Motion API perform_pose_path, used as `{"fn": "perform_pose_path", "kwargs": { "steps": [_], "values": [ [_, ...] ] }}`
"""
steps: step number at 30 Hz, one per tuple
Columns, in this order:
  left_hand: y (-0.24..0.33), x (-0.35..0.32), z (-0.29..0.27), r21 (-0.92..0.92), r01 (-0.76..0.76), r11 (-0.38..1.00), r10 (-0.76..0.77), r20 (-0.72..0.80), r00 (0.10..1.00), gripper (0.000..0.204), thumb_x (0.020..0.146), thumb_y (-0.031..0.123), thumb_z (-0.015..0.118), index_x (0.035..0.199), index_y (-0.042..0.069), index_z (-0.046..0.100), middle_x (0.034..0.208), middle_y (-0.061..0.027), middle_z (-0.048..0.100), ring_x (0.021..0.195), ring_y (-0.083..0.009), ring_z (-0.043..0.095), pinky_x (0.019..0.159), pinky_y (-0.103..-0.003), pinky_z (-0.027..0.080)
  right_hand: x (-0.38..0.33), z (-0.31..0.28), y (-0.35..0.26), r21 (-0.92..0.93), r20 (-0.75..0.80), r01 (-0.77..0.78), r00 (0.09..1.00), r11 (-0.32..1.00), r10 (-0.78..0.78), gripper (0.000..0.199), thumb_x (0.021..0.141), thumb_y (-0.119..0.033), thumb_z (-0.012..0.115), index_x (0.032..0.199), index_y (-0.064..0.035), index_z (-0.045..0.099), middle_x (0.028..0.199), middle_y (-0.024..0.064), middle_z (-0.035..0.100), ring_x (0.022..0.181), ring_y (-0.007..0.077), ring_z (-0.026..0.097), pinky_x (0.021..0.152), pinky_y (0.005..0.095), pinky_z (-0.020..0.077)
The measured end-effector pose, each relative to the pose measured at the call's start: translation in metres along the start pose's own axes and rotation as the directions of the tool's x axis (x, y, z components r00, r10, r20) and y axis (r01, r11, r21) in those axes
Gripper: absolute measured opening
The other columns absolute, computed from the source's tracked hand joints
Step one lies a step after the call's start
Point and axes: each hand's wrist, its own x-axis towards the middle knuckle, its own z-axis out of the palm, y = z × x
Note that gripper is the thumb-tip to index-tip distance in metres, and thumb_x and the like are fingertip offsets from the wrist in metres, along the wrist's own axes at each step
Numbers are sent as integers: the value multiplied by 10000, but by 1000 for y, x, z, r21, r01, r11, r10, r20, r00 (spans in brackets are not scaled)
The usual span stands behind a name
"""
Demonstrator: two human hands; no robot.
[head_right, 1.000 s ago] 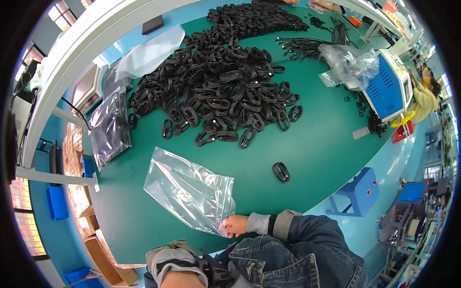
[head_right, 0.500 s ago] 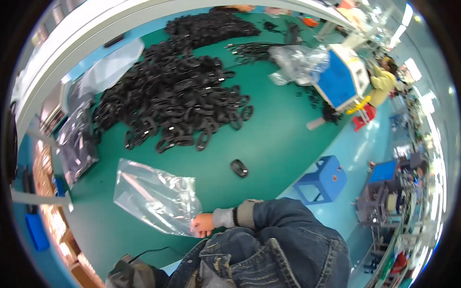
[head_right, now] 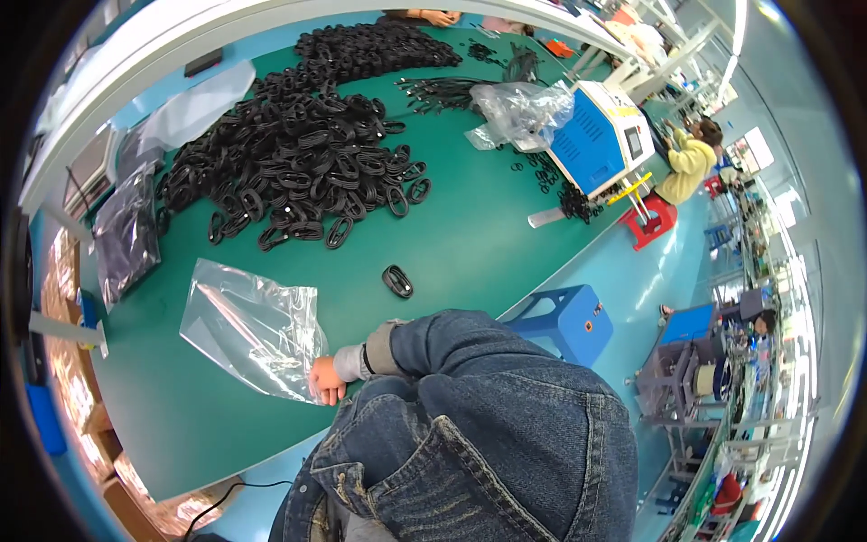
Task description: The person picks up a plastic bag, opens it, and places it on the table. They gather black cables into a bundle, place the bundle into the plastic bag, and seal the bag, repeating the process for a second bundle.
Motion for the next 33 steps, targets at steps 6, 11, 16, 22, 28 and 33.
{"fn": "perform_pose_path", "kwargs": {
  "steps": [6, 11, 16, 22, 28, 33],
  "values": [
    [-6, 1, 12, -15, -29, 999, 30, 64, 997, 143, 788, 64, 517, 850, 98, 642, 802, -125, 617, 691, -283, 612, 607, -430, 475, 3, -5, -19, -87, -11, -64, 998, 994, 63, 260, 821, -122, 504, 1056, -45, 583, 849, 140, 675, 684, 211, 678, 495, 307, 539],
    [34, 10, 33, 121, 63, 991, -76, 102, 992, 155, 800, 69, 543, 897, 113, 657, 847, -126, 633, 709, -282, 623, 616, -423, 481, 14, -2, -20, -209, 19, -34, 999, 977, 39, 228, 821, -281, 607, 830, -60, 666, 713, 111, 672, 539, 172, 638, 427, 286, 501],
    [121, 5, 112, 531, 222, 818, -250, -20, 968, 175, 812, 75, 570, 943, 128, 671, 892, -128, 649, 728, -281, 635, 625, -416, 486, 5, -16, -13, -103, 17, -151, 988, 983, 154, 230, 892, -249, 537, 902, -45, 642, 759, 102, 670, 652, 163, 664, 506, 279, 535],
    [126, -32, 115, 687, -144, 712, 498, -349, 794, 179, 945, 226, 402, 833, 163, 528, 897, 44, 611, 779, -127, 601, 692, -394, 444, -5, -16, -19, 29, 16, -151, 989, 988, 150, 265, 883, -138, 508, 1115, -9, 514, 902, 150, 652, 745, 230, 673, 575, 313, 555],
    [121, -44, 61, 581, -243, 777, 620, -638, 457, 466, 982, 279, 281, 1403, 83, 237, 1457, -50, 252, 1359, -226, 209, 1085, -493, 216, -5, -14, -27, 23, 11, -166, 986, 986, 166, 276, 870, -99, 483, 1123, 9, 509, 880, 159, 650, 733, 232, 671, 573, 309, 554],
    [116, -53, 44, 586, -162, 794, 592, -683, 427, 486, 988, 292, 230, 1429, 94, 180, 1504, -37, 150, 1381, -242, 152, 1101, -503, 191, -4, -12, -10, 62, 14, -134, 991, 989, 134, 263, 873, -111, 487, 1107, 3, 520, 900, 167, 651, 725, 239, 672, 561, 310, 554]
  ]
}}
